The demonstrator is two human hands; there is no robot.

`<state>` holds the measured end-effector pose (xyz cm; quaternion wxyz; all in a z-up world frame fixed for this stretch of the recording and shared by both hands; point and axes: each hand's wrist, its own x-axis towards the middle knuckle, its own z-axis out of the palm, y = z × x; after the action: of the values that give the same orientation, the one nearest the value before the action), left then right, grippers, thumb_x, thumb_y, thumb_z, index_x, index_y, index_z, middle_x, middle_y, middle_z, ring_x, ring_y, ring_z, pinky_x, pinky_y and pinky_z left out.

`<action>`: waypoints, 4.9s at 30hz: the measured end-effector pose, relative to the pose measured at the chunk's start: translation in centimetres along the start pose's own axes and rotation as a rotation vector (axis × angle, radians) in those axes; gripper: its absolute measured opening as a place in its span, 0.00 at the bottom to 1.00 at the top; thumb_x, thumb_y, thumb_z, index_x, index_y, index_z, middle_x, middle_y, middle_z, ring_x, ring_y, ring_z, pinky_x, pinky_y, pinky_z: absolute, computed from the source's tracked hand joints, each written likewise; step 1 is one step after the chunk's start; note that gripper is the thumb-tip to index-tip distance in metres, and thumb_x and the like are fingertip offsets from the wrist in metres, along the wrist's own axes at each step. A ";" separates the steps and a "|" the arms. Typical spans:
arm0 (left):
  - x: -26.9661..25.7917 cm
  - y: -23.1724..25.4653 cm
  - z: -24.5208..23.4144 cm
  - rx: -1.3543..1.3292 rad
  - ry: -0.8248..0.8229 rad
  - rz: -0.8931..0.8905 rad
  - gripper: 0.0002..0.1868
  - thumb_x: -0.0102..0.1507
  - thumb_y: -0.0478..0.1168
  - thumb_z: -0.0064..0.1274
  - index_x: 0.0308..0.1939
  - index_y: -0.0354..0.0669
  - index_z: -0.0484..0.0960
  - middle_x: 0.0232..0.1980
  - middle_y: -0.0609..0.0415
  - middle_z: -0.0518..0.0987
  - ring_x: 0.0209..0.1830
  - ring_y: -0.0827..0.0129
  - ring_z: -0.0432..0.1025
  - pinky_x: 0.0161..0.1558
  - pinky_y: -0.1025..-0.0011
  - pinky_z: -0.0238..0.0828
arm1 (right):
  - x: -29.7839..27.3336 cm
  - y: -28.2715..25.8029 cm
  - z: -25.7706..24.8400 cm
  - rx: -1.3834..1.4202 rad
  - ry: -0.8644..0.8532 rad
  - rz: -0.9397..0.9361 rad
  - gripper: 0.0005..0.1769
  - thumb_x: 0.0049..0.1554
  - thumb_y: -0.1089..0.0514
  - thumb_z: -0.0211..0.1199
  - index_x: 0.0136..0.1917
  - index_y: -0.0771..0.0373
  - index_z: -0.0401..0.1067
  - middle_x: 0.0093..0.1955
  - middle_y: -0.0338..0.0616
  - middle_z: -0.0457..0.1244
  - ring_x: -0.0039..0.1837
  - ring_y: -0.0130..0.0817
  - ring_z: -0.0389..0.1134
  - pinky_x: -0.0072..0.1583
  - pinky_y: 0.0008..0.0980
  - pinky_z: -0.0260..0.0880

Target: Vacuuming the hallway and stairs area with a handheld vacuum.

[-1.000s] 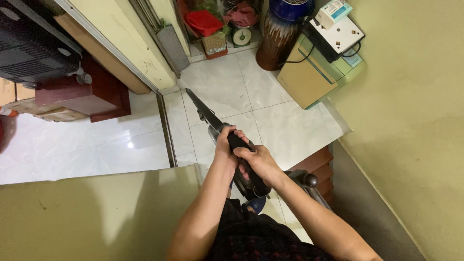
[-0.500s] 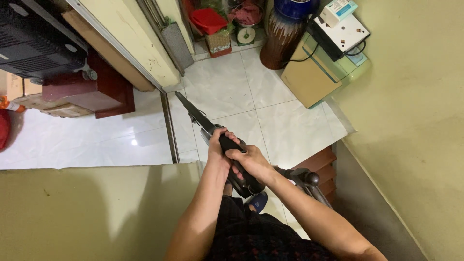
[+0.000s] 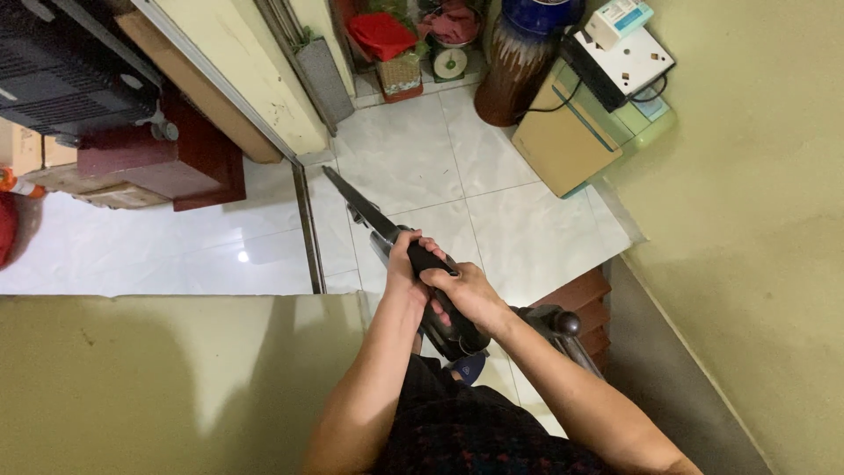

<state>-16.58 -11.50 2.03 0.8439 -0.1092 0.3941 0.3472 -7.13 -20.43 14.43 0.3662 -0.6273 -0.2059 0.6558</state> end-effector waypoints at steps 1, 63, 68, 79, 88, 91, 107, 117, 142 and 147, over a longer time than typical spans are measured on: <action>0.0 -0.3 0.1 0.004 0.002 -0.004 0.13 0.62 0.42 0.52 0.28 0.43 0.66 0.26 0.56 0.69 0.26 0.68 0.66 0.35 0.71 0.70 | -0.3 0.0 -0.1 0.005 0.003 0.001 0.21 0.54 0.48 0.62 0.34 0.71 0.71 0.26 0.45 0.62 0.26 0.33 0.61 0.31 0.34 0.62; -7.5 -14.8 1.8 0.264 -0.100 -0.359 0.13 0.60 0.45 0.52 0.27 0.45 0.67 0.26 0.55 0.70 0.28 0.66 0.67 0.37 0.68 0.71 | -13.6 6.6 -4.7 0.132 0.417 -0.036 0.19 0.54 0.49 0.60 0.33 0.68 0.70 0.24 0.45 0.62 0.25 0.32 0.61 0.30 0.33 0.60; -8.4 -14.8 1.5 0.269 -0.062 -0.323 0.14 0.59 0.45 0.52 0.26 0.45 0.66 0.26 0.54 0.70 0.27 0.65 0.68 0.37 0.68 0.71 | -14.1 7.1 -4.9 0.170 0.369 -0.063 0.17 0.54 0.50 0.60 0.34 0.67 0.69 0.24 0.45 0.61 0.24 0.33 0.60 0.29 0.34 0.58; -9.9 -14.1 0.3 0.215 0.009 -0.209 0.14 0.60 0.45 0.49 0.24 0.44 0.66 0.24 0.54 0.68 0.26 0.62 0.67 0.33 0.65 0.70 | -14.3 8.0 -4.5 0.158 0.251 -0.046 0.20 0.54 0.48 0.60 0.33 0.67 0.70 0.25 0.45 0.62 0.24 0.33 0.60 0.30 0.32 0.59; -9.2 -15.6 0.1 0.228 -0.040 -0.294 0.14 0.60 0.45 0.48 0.24 0.45 0.65 0.24 0.55 0.67 0.25 0.63 0.67 0.33 0.66 0.69 | -15.5 7.9 -4.6 0.218 0.328 0.003 0.19 0.54 0.49 0.61 0.34 0.68 0.70 0.25 0.45 0.61 0.24 0.33 0.60 0.30 0.33 0.59; -9.6 -16.1 1.0 0.265 -0.071 -0.317 0.13 0.61 0.45 0.49 0.25 0.45 0.66 0.25 0.55 0.68 0.27 0.64 0.67 0.35 0.67 0.70 | -15.7 8.0 -4.9 0.184 0.347 -0.041 0.19 0.54 0.49 0.59 0.33 0.69 0.70 0.24 0.47 0.61 0.23 0.35 0.59 0.29 0.34 0.58; -5.5 -18.3 2.5 0.346 -0.158 -0.416 0.10 0.60 0.42 0.51 0.30 0.44 0.68 0.28 0.57 0.70 0.27 0.69 0.67 0.36 0.69 0.71 | -14.8 7.7 -6.8 0.190 0.547 -0.031 0.20 0.53 0.48 0.62 0.34 0.69 0.71 0.25 0.44 0.62 0.26 0.32 0.61 0.31 0.33 0.60; -4.0 -14.2 2.8 0.280 -0.137 -0.309 0.13 0.60 0.44 0.52 0.27 0.45 0.67 0.26 0.57 0.70 0.27 0.67 0.67 0.36 0.68 0.71 | -11.0 5.7 -6.6 0.095 0.400 -0.008 0.22 0.55 0.48 0.61 0.31 0.70 0.71 0.24 0.45 0.62 0.25 0.32 0.62 0.30 0.33 0.61; 0.3 -8.4 3.0 0.177 -0.108 -0.106 0.11 0.60 0.44 0.50 0.28 0.44 0.68 0.25 0.57 0.69 0.25 0.66 0.66 0.34 0.68 0.70 | -4.2 2.3 -6.0 0.051 0.175 -0.051 0.18 0.54 0.50 0.61 0.34 0.68 0.71 0.26 0.45 0.62 0.25 0.31 0.61 0.31 0.32 0.61; 2.9 -7.9 4.8 0.232 -0.119 -0.221 0.13 0.60 0.45 0.50 0.27 0.44 0.66 0.25 0.55 0.68 0.25 0.65 0.66 0.34 0.67 0.71 | -2.3 1.1 -6.2 0.124 0.247 -0.055 0.20 0.55 0.48 0.60 0.33 0.68 0.71 0.25 0.45 0.63 0.26 0.33 0.62 0.31 0.33 0.61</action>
<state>-7.16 -13.61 2.35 0.9057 -0.0329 0.3663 0.2106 -1.45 -24.04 14.38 0.4445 -0.6735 -0.1356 0.5748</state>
